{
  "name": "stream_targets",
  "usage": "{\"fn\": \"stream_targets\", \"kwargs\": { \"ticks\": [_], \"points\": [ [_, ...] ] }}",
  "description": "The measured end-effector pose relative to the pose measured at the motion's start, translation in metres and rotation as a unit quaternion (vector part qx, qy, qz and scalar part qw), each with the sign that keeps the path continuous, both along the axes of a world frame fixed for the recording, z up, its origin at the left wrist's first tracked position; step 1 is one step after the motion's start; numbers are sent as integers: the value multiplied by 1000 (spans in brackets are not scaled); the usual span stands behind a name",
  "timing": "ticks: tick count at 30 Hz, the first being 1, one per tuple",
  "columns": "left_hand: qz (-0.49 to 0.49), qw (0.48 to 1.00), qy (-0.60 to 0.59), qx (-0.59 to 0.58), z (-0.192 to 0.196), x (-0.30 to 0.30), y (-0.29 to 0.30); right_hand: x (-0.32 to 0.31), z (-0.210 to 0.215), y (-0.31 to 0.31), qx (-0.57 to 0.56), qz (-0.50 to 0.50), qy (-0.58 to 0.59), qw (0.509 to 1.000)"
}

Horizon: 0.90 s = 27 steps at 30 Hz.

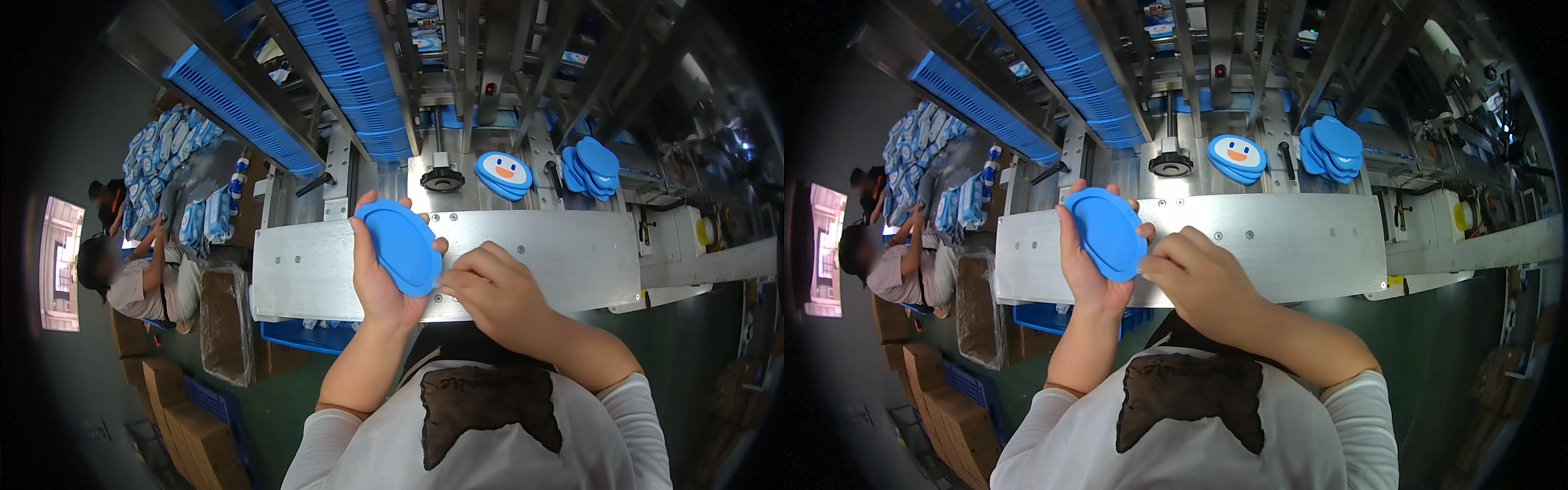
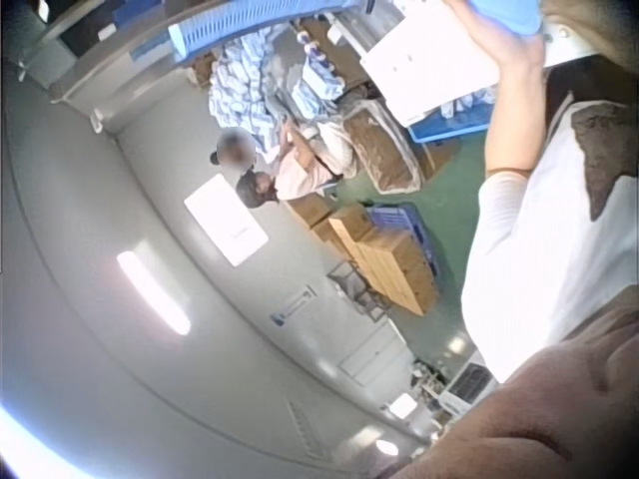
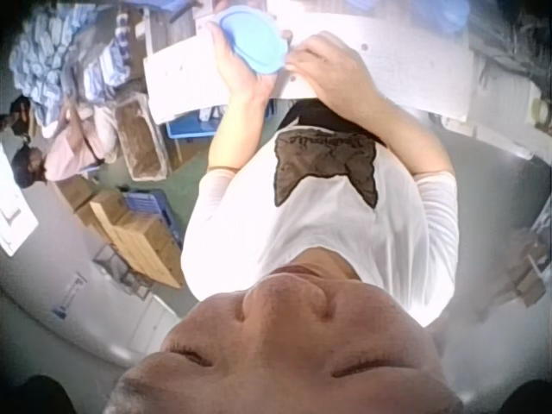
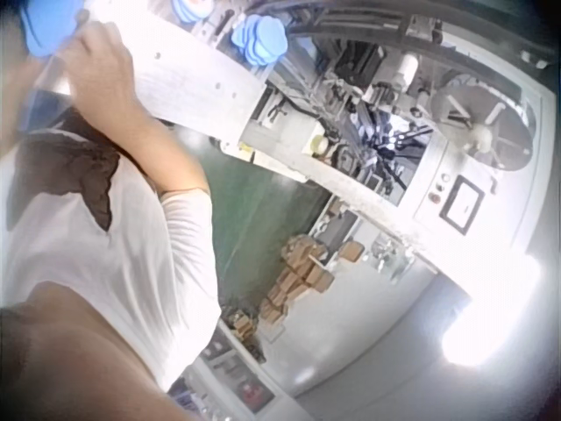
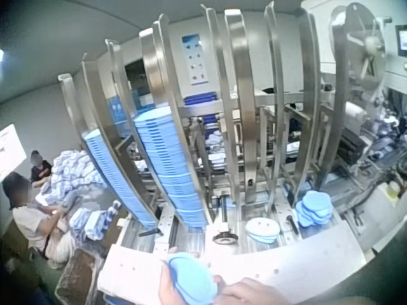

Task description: The person assembles blue plastic containers by placing lids onto bases and inserting them into a packaging machine. They also handle packaged items, moving them from a table to a box, and retrieve blue lids from a container to continue the assembly process.

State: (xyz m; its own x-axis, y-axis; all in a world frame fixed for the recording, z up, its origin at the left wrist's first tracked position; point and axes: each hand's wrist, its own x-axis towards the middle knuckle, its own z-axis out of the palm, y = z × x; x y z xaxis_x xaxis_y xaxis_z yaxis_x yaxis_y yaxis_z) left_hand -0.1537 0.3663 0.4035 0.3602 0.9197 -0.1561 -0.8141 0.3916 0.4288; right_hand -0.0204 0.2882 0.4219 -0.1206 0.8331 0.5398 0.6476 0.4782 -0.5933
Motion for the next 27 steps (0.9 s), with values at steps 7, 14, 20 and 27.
{"fn": "stream_targets", "kwargs": {
  "ticks": [7,14,20,27],
  "points": [
    [-25,999,12,33,-2,-4,-1,12,4,-3,2,6,2,1000],
    [-32,999,0,26,-10,-9,0,22,4,-5,25,-33,-30,999],
    [-68,996,6,60,-2,5,-6,13,-2,-7,-34,7,14,999],
    [-83,995,-35,44,-3,2,-6,12,11,-13,-10,6,10,1000]
  ]
}}
